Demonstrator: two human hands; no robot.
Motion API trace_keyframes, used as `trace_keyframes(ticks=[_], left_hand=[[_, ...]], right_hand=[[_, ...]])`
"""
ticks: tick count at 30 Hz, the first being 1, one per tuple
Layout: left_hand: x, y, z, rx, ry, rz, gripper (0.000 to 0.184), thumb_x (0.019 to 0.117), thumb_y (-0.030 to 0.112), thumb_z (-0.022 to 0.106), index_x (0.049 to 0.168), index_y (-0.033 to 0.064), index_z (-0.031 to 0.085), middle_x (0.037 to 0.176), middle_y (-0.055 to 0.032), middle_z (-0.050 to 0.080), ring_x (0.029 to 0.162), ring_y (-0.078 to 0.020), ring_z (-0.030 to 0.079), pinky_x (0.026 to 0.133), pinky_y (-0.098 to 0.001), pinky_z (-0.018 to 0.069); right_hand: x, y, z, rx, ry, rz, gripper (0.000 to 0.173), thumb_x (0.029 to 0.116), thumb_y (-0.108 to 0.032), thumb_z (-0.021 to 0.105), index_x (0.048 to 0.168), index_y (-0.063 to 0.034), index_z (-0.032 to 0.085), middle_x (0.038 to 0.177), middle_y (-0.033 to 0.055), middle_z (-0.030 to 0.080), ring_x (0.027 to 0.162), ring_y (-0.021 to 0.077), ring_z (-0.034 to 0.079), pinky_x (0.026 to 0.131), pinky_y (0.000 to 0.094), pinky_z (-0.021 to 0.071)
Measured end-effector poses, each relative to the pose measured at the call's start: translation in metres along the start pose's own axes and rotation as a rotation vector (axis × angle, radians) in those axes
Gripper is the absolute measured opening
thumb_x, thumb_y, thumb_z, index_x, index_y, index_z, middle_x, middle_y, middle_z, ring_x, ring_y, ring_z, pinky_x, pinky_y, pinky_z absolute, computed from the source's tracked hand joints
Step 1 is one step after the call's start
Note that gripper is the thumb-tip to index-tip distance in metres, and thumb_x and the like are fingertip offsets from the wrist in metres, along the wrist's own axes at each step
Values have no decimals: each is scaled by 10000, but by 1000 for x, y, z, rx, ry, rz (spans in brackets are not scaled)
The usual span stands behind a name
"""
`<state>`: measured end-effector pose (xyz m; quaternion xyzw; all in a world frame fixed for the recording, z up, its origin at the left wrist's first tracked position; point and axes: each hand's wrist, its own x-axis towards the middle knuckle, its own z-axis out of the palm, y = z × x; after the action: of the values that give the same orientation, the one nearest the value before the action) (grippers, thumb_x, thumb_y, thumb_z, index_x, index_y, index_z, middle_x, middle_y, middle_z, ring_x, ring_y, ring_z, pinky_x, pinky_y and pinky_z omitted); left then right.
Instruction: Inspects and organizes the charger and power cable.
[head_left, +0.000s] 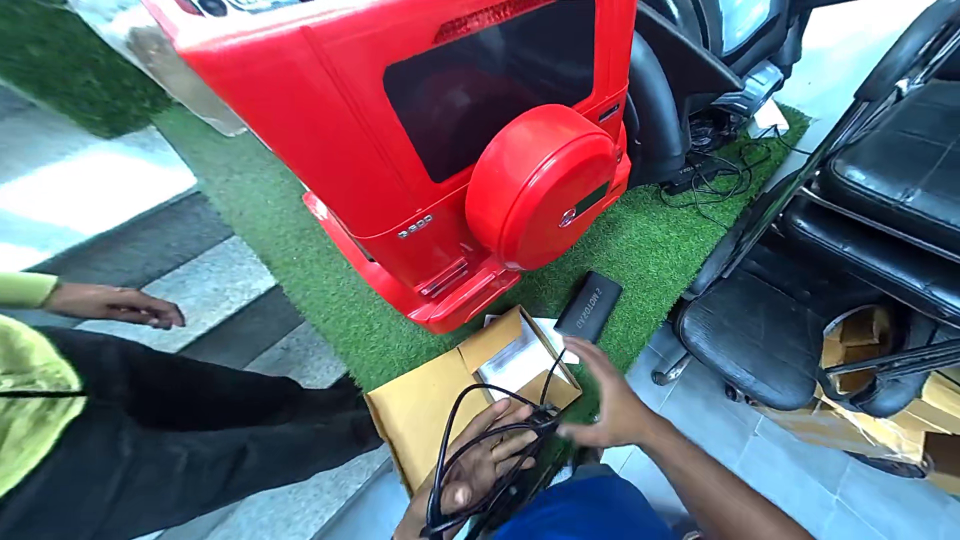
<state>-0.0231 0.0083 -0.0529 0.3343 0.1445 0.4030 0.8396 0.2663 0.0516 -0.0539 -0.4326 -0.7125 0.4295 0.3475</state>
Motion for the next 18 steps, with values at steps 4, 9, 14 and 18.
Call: trace_keyframes(ticks=[4,9,14,18], left_hand=[[10,20,10,153,82,-55,829,879,446,764,1575,202,383,1570,-220,419,1333,-470,523,1014,-608,529],[-20,4,41,243,624,-274,931,923,676,582,1582,100,264,1452,-142,571,1261,-364,615,945,-538,578],[-38,-24,47,446,592,-390,891,977,604,503,1579,38,169,1428,-146,585,1197,-234,647,967,-397,551],[-45,-17,51,832,462,-500,969,918,642,624,1570,0,305,1431,-150,576,1258,-206,613,1069,-415,519]], right_hand=[[50,-19,18,-94,-568,-68,805,764,-378,895,1452,-156,541,1269,74,691,1183,225,651,1080,525,484],[81,-18,-7,207,-398,141,332,960,-62,691,1286,-36,630,1053,123,726,861,191,718,803,399,619],[122,-27,-59,118,-394,123,553,666,-1,918,1169,-15,687,978,90,723,847,152,679,782,355,584],[147,-48,-97,-25,-446,-2,430,715,29,858,1099,-29,675,929,76,688,802,153,654,735,347,574]])
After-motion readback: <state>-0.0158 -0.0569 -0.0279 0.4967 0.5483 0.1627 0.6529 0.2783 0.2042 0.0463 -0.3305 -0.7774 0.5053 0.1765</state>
